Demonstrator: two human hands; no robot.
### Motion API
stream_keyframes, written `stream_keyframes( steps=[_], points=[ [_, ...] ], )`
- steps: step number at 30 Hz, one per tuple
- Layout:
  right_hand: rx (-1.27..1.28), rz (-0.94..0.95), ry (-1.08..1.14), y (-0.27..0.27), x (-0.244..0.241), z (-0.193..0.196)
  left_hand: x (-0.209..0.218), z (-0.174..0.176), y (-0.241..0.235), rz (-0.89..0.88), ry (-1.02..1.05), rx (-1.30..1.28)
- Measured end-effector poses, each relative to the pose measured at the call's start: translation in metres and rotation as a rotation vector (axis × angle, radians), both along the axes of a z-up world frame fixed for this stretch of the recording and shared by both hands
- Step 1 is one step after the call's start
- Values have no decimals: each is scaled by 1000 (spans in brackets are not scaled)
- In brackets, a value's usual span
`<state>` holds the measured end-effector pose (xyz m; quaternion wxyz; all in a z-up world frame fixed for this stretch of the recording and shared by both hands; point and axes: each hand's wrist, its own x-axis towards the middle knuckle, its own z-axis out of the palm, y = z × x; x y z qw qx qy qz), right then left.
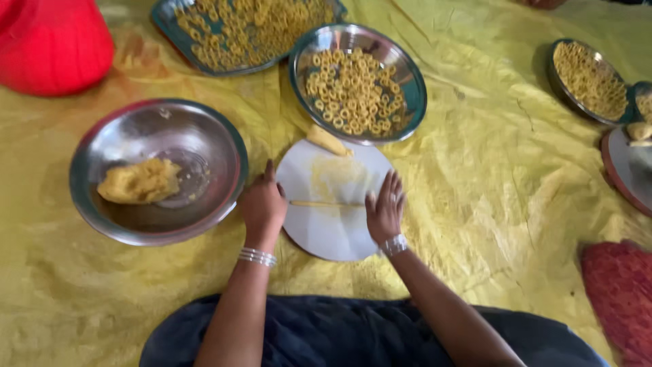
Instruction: The person rolls small pieces of dough into thin ropes on a white plate, then joins the ends to form ring shapes. The finished rings are placed into a metal bowl. The person repeats this process continuously.
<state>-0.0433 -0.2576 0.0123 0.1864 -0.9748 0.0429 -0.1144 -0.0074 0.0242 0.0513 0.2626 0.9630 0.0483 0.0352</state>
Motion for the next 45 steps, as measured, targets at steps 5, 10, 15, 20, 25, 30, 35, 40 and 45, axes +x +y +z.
stream_keyframes(
  steps=[5, 10, 15, 20, 25, 30, 35, 40, 45],
  points=[
    [-257, -17, 47, 44, 57, -16, 7, 0, 11, 14, -124, -37],
    [-243, -109, 15, 46, 99, -3, 3, -1, 7, -13, -130, 0],
    [-253, 43, 16, 50, 58, 2, 1, 1, 7, -51, -123, -31],
    [-321, -106, 238, 52, 33, 1, 2, 0, 5, -56, -171, -31],
    [-30, -267, 109, 1, 129, -10, 1, 3, 7, -42, -125, -70],
    [-90, 46, 17, -36, 135, -13, 1, 9, 4, -30, -145, -107],
    [-484, 341, 269, 19, 11, -2, 1, 9, 5, -46, -140, -97],
    [-468, 339, 374, 33, -21, 16, -1, 7, 3, -53, -122, -104],
    [-407, 251, 279, 21, 52, 23, -1, 11, 3, -60, -132, -123]
  ],
)
